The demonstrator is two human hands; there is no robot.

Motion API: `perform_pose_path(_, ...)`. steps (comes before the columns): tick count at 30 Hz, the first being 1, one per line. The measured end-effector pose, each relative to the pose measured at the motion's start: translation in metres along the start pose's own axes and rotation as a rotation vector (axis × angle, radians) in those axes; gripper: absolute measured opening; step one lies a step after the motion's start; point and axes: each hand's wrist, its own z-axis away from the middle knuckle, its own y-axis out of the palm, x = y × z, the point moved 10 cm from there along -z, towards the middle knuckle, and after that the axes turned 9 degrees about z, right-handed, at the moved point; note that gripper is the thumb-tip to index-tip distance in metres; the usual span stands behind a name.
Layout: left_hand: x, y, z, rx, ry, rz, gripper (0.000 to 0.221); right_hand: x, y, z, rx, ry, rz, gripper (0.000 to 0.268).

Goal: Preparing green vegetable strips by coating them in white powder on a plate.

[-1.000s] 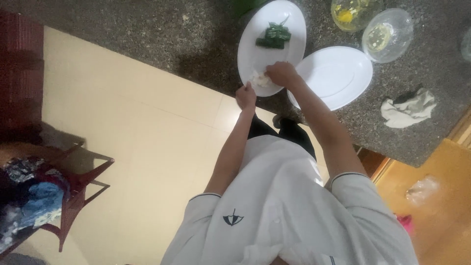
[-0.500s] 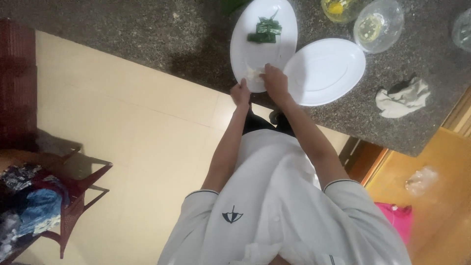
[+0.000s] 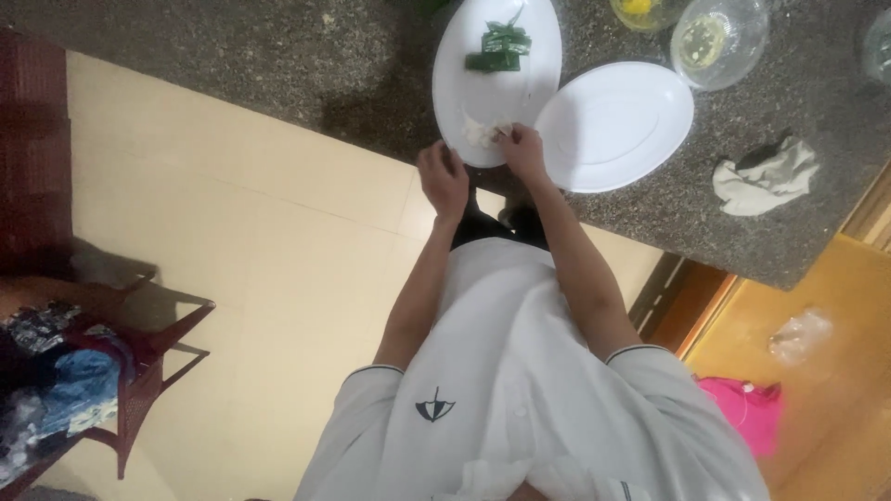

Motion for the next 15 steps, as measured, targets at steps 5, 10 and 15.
perform_pose_path(5,-0.067,0.056,0.036,0.308,0.866,-0.12,0.027,0.003,-0.003,0.016,0.073,0.167,-0.16,0.025)
perform_pose_path(10,-0.042,0.058,0.012,0.16,0.76,0.009,0.026,0.011,-0.019,0.024,0.081,0.006,-0.168,0.032)
perform_pose_path(15,0.011,0.038,-0.035,0.147,0.103,-0.017,0.044,0.032,-0.06,0.037,0.012,-0.101,0.137,0.014)
